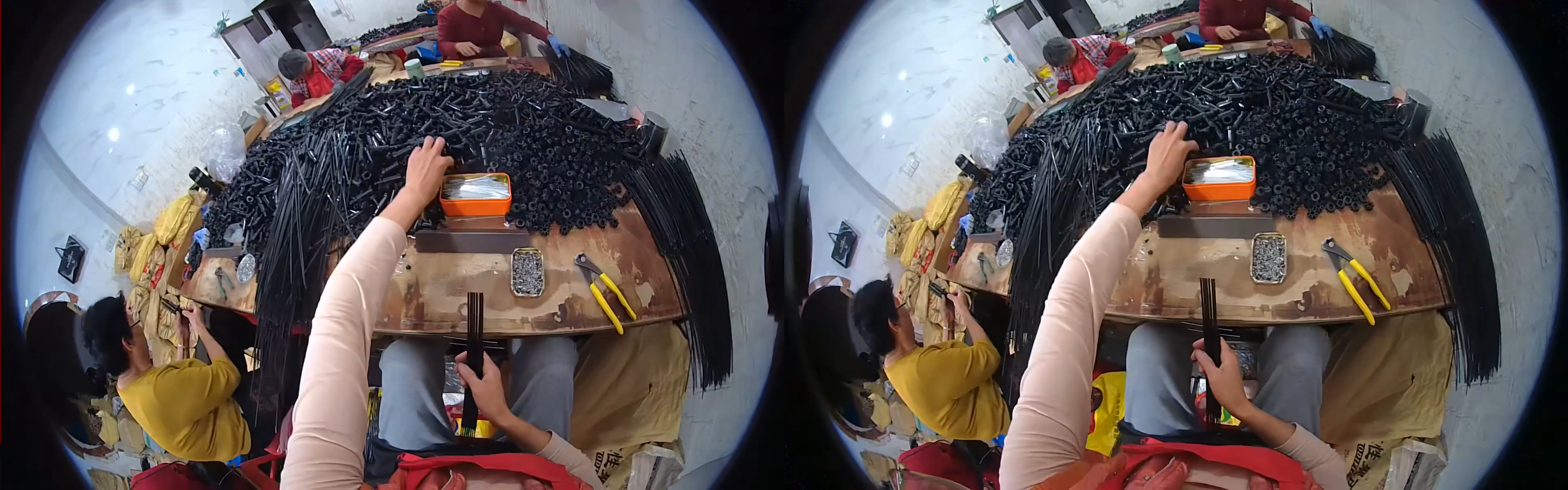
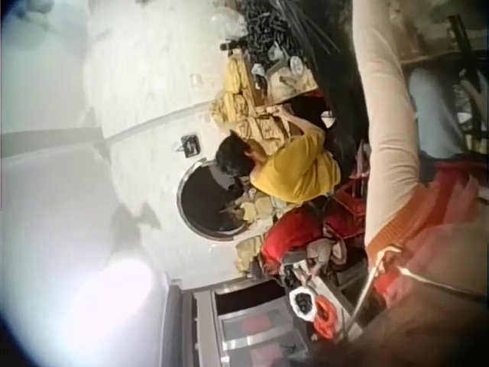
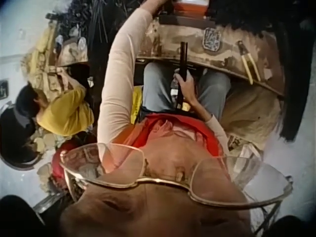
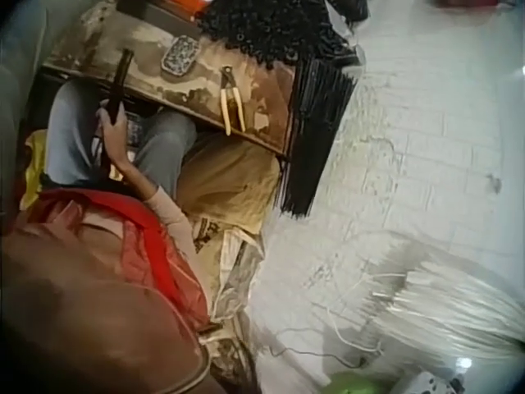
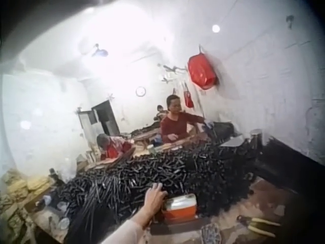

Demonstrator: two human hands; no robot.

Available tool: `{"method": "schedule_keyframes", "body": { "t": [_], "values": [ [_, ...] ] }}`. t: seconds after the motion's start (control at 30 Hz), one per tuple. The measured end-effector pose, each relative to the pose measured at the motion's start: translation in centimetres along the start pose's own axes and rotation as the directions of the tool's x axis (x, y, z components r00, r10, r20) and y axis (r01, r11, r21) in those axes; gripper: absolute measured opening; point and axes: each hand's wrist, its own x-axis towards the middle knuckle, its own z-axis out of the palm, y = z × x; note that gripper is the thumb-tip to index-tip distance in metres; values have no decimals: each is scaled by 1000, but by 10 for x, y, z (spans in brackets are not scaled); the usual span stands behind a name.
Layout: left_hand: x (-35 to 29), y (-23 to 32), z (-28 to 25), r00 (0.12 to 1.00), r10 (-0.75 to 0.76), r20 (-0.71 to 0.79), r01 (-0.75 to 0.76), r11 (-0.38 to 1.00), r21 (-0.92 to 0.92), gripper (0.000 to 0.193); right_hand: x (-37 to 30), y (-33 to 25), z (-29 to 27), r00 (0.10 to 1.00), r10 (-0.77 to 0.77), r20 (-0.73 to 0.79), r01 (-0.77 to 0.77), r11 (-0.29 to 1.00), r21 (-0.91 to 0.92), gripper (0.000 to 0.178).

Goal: The recorder is assembling bundles of black plastic strips, possibly cable ties, using a workbench fixture and trimming them with pliers.

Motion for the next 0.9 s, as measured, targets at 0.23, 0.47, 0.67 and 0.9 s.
{"method": "schedule_keyframes", "body": {
  "t": [0.23, 0.47, 0.67, 0.9],
  "values": [
    [-42, -26, -8, 989, -38, 141, 50, 995, -83, 17, 0, -7, 0, 999, -35, 18, 35, 999, -28, 12],
    [-93, -29, -80, 930, -366, 41, 364, 895, -257, 24, -1, -2, 5, 994, -103, 23, 102, 995, 23, 12],
    [-160, 15, -102, 884, -220, 412, 371, 867, -333, 40, 0, 10, 0, 991, -124, 42, 121, 991, 62, 13],
    [-163, 1, -74, 961, -265, 77, 276, 929, -245, 27, -1, 5, 4, 994, -93, 54, 91, 995, 39, 12]
  ]
}}
